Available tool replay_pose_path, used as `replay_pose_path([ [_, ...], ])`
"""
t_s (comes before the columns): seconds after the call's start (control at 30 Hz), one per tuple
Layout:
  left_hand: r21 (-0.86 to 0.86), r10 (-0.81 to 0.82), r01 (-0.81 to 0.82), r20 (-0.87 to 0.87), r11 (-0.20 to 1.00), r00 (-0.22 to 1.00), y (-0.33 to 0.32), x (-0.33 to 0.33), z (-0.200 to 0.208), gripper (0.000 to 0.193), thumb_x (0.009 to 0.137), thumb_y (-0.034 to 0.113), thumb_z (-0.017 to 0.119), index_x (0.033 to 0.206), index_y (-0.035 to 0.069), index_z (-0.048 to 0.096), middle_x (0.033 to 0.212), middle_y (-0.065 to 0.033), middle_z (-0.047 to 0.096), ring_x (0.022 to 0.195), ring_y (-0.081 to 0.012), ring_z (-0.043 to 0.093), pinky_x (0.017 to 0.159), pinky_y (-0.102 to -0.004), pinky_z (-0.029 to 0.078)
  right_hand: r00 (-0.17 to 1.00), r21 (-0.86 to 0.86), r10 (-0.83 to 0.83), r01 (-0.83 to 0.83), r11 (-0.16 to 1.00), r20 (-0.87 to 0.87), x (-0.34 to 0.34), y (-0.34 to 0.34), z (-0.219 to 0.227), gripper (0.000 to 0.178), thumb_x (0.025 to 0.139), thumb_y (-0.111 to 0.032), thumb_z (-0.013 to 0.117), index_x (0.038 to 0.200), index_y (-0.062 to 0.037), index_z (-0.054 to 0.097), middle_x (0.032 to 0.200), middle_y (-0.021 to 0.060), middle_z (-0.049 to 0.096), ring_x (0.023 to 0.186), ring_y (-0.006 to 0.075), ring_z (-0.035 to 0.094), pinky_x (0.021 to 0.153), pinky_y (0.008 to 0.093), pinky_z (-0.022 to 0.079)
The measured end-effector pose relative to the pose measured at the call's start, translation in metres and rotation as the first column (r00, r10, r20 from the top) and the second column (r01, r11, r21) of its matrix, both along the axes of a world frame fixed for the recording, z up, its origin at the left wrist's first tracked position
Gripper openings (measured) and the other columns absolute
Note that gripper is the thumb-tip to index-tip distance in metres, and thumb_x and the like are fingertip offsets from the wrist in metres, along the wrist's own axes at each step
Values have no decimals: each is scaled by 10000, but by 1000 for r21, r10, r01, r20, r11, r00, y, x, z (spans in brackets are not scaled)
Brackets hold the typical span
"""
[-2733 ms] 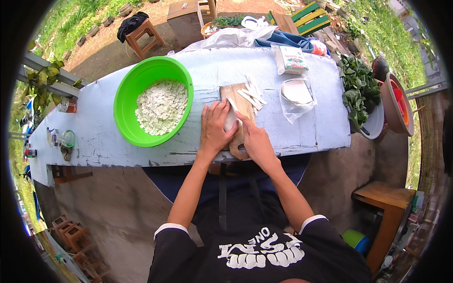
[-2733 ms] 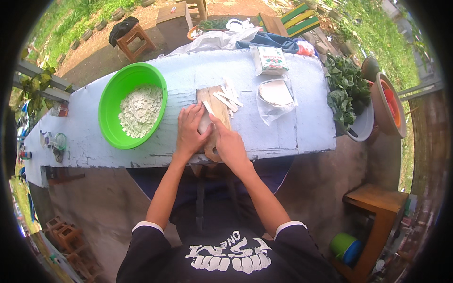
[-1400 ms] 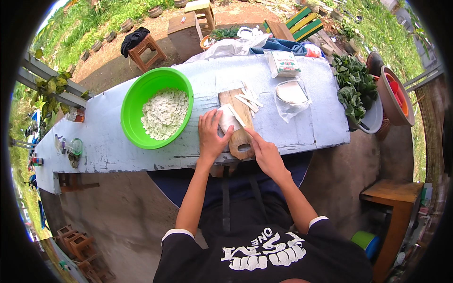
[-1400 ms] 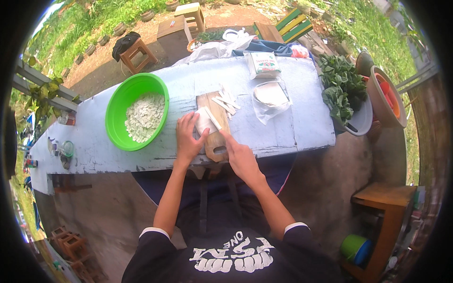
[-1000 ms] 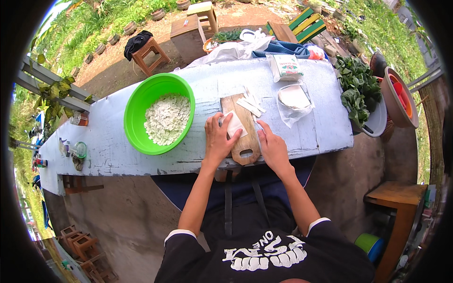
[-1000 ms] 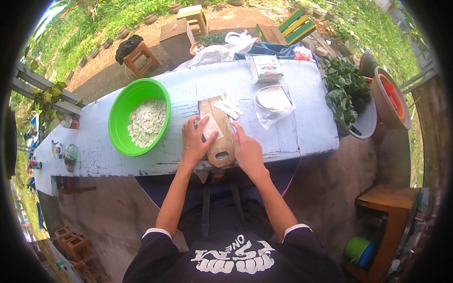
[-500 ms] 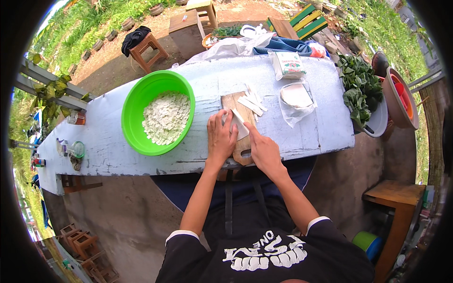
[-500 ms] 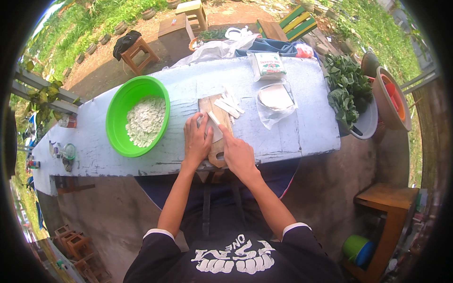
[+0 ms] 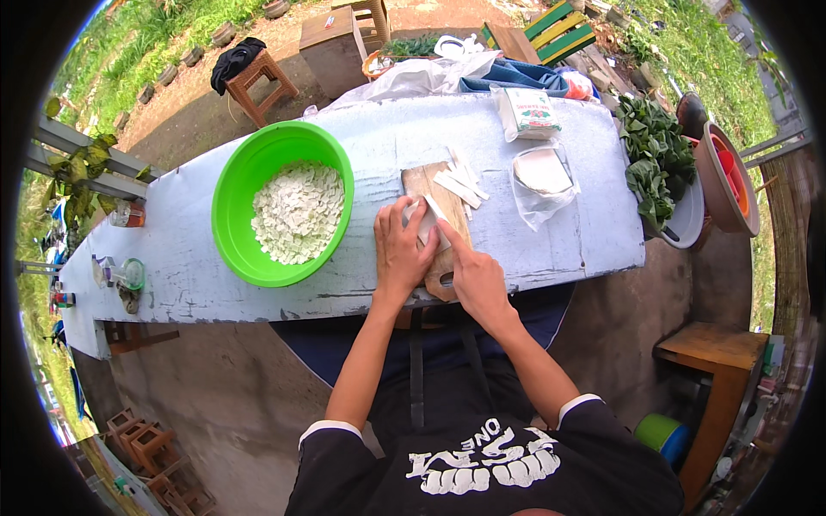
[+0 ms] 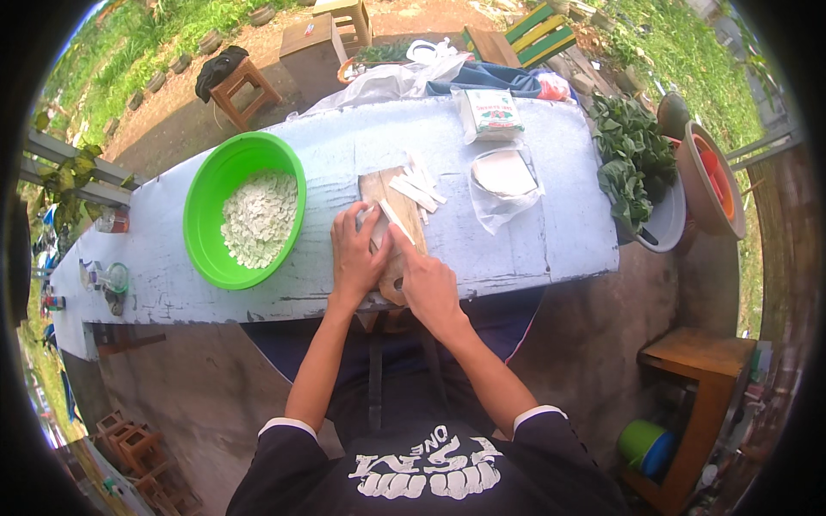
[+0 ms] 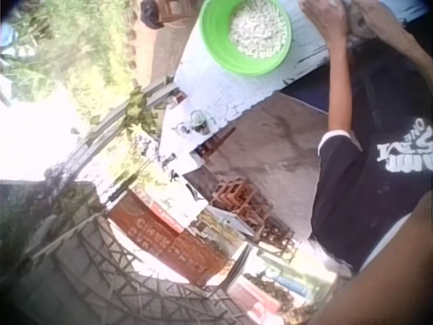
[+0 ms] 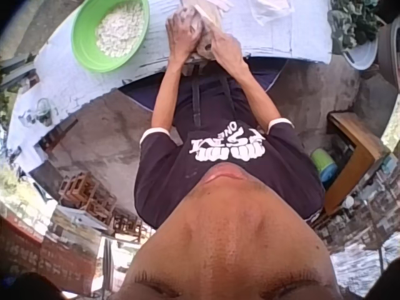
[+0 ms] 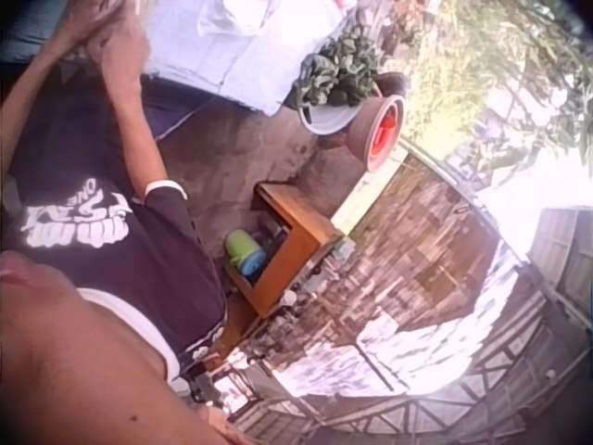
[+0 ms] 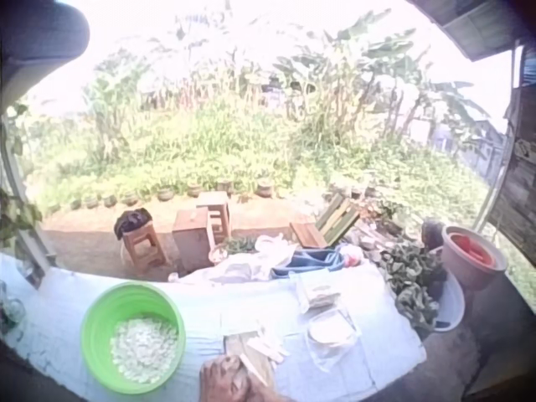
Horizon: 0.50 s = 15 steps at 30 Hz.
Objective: The person chops white vegetable pieces on a wooden cutting board using a knife and transfers them into a green bowl. The person then slices a block of white tofu into thin strips on the same board.
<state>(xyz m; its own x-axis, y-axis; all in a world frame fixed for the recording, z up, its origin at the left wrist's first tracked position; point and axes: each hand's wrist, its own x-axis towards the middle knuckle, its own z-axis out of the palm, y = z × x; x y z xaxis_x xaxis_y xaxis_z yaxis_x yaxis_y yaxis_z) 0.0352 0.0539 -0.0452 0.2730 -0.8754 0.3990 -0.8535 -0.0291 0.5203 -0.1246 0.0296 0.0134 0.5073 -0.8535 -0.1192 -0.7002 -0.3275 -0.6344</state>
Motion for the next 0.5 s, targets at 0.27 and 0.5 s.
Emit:
replay_pose_path([
  [0.27,-1,4,-4,-1,1000,1000,-1,-1,1,489,910,270,732,1319,16,648,1396,-163,521,1319,-364,448,1206,-535,305,999,38,5,-6,999,33,-3,-3,-1,606,1011,-89,514,1578,-297,459,743,291,670,714,512,679,691,607,534],
  [0.5,9,1,-1,-1,1000,1000,0,-2,3,496,905,280,740,1314,16,644,1399,-167,509,1323,-377,443,1200,-551,305,1000,65,-21,22,998,-21,3,-2,1,598,1015,-97,507,1571,-313,463,748,298,673,722,524,678,701,621,537],
])
